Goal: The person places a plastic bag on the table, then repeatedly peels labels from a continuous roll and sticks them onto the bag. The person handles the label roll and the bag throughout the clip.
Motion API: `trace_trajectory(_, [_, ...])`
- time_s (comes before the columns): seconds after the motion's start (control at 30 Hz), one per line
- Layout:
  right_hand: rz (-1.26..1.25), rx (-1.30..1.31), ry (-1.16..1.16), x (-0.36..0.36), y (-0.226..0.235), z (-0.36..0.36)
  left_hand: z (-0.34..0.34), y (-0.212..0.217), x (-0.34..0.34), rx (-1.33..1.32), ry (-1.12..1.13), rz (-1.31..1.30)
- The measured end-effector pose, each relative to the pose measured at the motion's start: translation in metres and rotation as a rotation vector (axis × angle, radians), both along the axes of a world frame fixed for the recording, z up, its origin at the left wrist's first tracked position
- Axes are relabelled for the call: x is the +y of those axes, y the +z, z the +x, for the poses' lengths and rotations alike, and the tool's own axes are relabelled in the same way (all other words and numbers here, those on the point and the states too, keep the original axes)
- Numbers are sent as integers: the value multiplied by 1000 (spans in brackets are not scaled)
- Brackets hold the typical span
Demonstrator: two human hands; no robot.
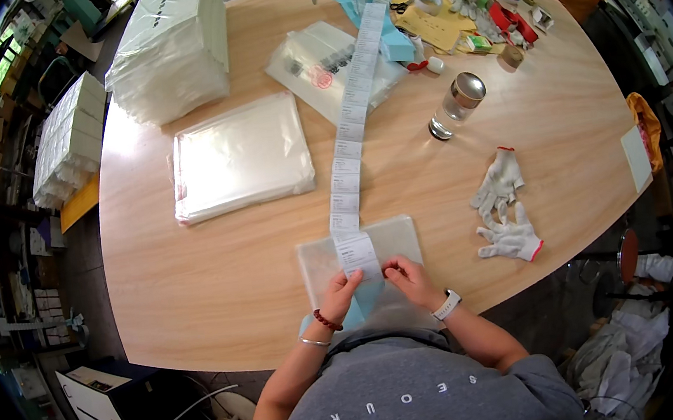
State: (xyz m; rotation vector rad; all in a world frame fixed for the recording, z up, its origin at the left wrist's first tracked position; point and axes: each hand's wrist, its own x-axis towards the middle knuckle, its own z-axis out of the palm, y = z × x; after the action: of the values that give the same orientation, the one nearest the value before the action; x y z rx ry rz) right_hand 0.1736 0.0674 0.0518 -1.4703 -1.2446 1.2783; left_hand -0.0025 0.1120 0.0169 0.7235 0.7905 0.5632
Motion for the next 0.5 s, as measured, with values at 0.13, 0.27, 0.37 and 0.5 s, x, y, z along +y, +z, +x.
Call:
trace_trajectory(0.13, [68,-59,-58,8,4,-5,11,-3,-4,-8,33,65])
trace_trajectory(0.27, [64,-145,-75,5,17,-6,9,-23,6,10,54,-156])
trace_trajectory(0.37, [348,-538,72,3,9,1,22,3,8,85,145,-135])
trace_trajectory(0.5, [357,-470,-5,-3,8,-2,12,-30,-1,172,110,-81])
